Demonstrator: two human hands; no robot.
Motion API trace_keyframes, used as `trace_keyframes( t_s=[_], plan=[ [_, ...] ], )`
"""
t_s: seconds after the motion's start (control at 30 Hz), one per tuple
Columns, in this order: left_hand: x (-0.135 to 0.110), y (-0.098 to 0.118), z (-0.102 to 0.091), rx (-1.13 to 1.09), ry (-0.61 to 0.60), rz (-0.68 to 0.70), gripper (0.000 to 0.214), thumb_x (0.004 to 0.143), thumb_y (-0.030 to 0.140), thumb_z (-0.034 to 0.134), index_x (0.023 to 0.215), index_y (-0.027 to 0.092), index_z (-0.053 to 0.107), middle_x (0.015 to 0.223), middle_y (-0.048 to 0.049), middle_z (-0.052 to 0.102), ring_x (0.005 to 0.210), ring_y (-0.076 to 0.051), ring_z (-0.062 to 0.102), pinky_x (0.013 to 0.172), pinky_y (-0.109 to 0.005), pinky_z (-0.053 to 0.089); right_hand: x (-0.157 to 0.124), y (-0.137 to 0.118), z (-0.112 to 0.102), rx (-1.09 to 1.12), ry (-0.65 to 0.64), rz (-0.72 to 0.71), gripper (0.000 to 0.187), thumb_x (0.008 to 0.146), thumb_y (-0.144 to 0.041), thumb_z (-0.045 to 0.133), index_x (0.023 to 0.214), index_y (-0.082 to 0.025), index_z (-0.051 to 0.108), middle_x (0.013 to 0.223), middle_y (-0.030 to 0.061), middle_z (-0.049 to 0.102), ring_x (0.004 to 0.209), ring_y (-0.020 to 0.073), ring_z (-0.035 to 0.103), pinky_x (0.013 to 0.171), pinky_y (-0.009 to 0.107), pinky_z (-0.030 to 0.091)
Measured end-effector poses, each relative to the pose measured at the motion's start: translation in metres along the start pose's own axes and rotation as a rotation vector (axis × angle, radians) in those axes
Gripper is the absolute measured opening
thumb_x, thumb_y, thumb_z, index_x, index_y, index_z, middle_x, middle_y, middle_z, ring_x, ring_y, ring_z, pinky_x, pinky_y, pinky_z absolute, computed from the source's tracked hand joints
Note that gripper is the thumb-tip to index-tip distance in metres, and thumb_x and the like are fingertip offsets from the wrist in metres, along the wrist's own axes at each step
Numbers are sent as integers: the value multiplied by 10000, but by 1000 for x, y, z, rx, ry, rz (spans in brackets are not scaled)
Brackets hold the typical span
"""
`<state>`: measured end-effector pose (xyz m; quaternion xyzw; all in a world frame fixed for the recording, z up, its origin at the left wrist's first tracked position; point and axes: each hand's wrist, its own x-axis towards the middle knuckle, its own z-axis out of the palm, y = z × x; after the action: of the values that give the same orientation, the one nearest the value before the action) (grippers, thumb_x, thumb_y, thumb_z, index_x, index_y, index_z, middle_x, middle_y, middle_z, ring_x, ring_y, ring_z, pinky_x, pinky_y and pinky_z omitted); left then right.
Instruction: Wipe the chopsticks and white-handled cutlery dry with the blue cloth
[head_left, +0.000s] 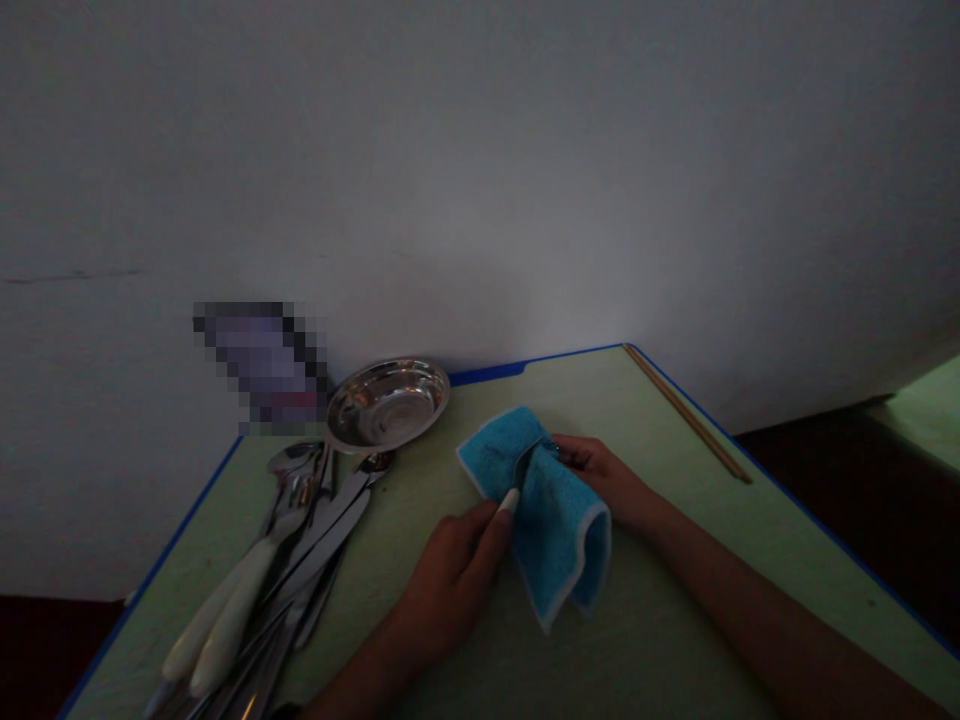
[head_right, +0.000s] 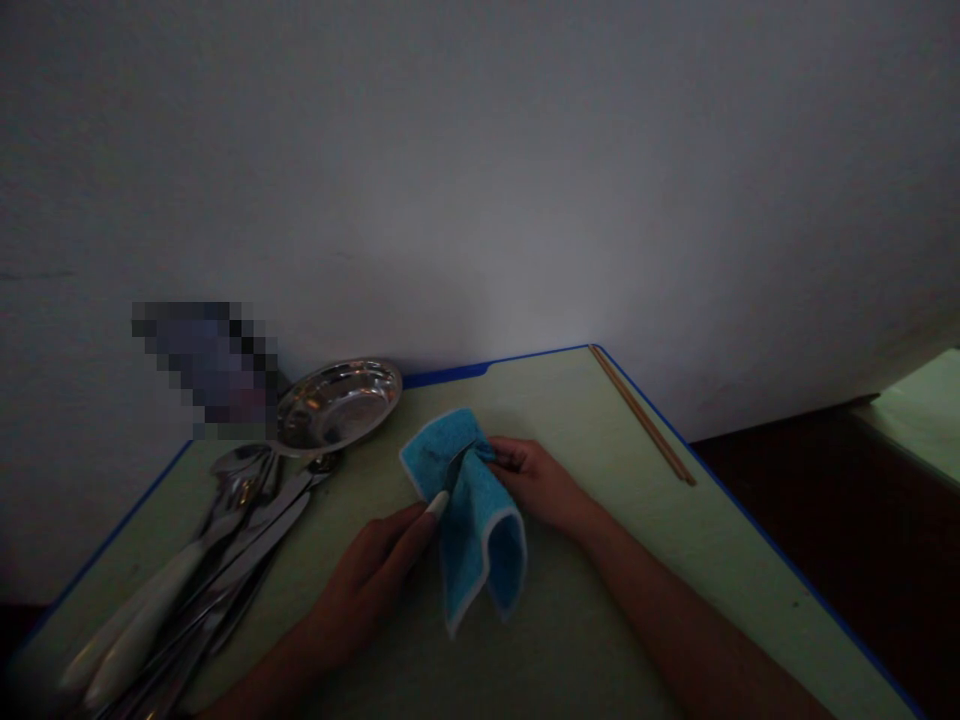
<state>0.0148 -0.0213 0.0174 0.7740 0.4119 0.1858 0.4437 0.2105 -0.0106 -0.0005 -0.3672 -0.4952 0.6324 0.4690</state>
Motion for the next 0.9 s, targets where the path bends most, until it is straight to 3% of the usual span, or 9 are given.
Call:
trace_keyframes(
  t_s=[0.33,0.57,0.67,0.9],
  plan=[
    [0,-4,2,-165,-5,-55,371,897,414,318,631,180,424,563,47,359,542,-105,389,521,-229,299,-1,5,-2,90,-14,91,273,672,-313,672,903,-170,650,719,-7,679,598,106,605,603,239,485],
    [0,-3,3,-220,26,-58,364,894,427,319,654,175,427,575,44,378,542,-103,383,507,-229,290,5,9,2,-13,243,-59,251,630,-295,697,854,-193,647,789,0,692,684,137,635,680,288,501],
    [0,-2,2,-199,32,-62,357,896,417,316,666,173,441,554,49,380,522,-101,389,495,-226,290,4,4,3,-125,330,-103,251,640,-299,687,856,-184,634,797,21,691,706,153,638,670,293,502],
    [-1,0,2,-23,20,3,339,911,383,289,700,179,458,584,42,432,543,-111,447,539,-242,306,-6,-7,10,-636,406,-223,273,698,-332,642,932,-200,595,721,11,641,641,136,596,619,267,485]
  ],
)
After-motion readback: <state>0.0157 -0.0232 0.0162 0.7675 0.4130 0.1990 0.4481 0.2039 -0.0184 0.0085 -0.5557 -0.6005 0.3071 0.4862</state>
